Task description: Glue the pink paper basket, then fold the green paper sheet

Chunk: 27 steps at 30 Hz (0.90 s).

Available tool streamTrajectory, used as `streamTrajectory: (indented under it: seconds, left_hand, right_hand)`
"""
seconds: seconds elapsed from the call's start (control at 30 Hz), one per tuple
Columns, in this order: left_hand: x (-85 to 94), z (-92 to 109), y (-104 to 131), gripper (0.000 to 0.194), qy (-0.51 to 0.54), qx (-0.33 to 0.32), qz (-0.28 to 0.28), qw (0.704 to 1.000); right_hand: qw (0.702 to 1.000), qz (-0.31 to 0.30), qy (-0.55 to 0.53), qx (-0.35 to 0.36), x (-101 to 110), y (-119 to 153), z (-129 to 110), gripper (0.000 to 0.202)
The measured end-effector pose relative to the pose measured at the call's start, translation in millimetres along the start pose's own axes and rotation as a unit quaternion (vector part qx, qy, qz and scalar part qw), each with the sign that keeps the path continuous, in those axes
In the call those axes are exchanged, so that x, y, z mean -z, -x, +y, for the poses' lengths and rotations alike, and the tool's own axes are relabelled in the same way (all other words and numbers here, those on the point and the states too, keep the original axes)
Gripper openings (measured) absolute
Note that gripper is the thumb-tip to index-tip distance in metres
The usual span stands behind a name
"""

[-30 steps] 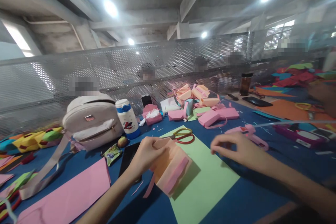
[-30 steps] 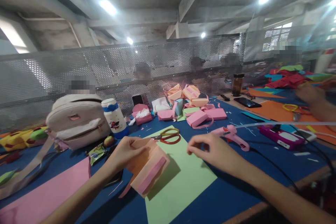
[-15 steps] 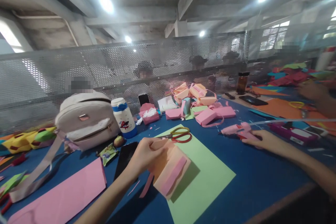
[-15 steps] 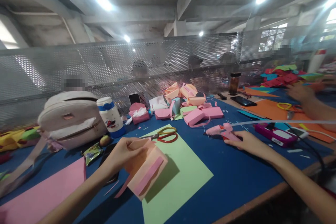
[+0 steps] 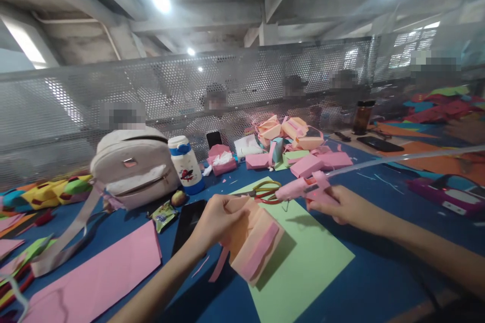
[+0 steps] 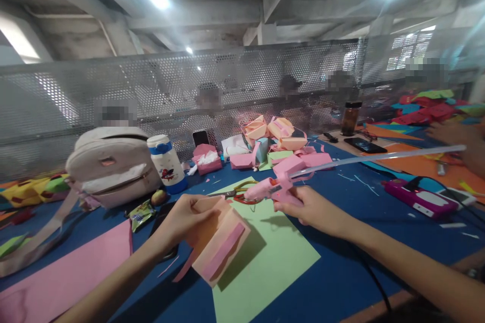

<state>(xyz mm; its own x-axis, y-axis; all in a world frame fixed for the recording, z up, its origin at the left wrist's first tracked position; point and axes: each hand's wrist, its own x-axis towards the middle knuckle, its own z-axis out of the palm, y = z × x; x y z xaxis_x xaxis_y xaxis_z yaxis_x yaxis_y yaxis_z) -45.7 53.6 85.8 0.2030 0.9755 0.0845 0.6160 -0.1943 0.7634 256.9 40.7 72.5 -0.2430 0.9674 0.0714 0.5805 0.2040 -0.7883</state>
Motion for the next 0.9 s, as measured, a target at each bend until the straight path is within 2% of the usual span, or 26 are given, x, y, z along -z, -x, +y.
streamTrajectory:
  seconds: [0.13, 0.23, 0.47, 0.6, 0.9]
  left_hand:
    - [-0.2, -2, 2, 0.042, 0.008, 0.000, -0.003, 1.000]
    - [-1.4, -5, 1, 0.037, 0.010, 0.007, -0.001, 1.000]
    - [-2.6, -10, -2, 0.031, 0.021, 0.011, -0.010, 1.000]
    - [-2.2, -9, -2, 0.029, 0.027, 0.010, -0.009, 1.000]
    - [-1.4, -5, 1, 0.034, 0.040, 0.003, -0.009, 0.999]
  right_hand:
    - [0.994, -0.026, 0.063, 0.080, -9, -10, -19, 0.046]
    - [0.989, -0.040, 0.091, 0.110, -13, -14, -25, 0.042]
    - [0.986, -0.054, 0.077, 0.141, -14, -16, -23, 0.045]
    - [0.986, -0.048, 0.087, 0.135, -14, -15, -23, 0.047]
    - [0.986, -0.054, 0.066, 0.143, -13, -14, -25, 0.044]
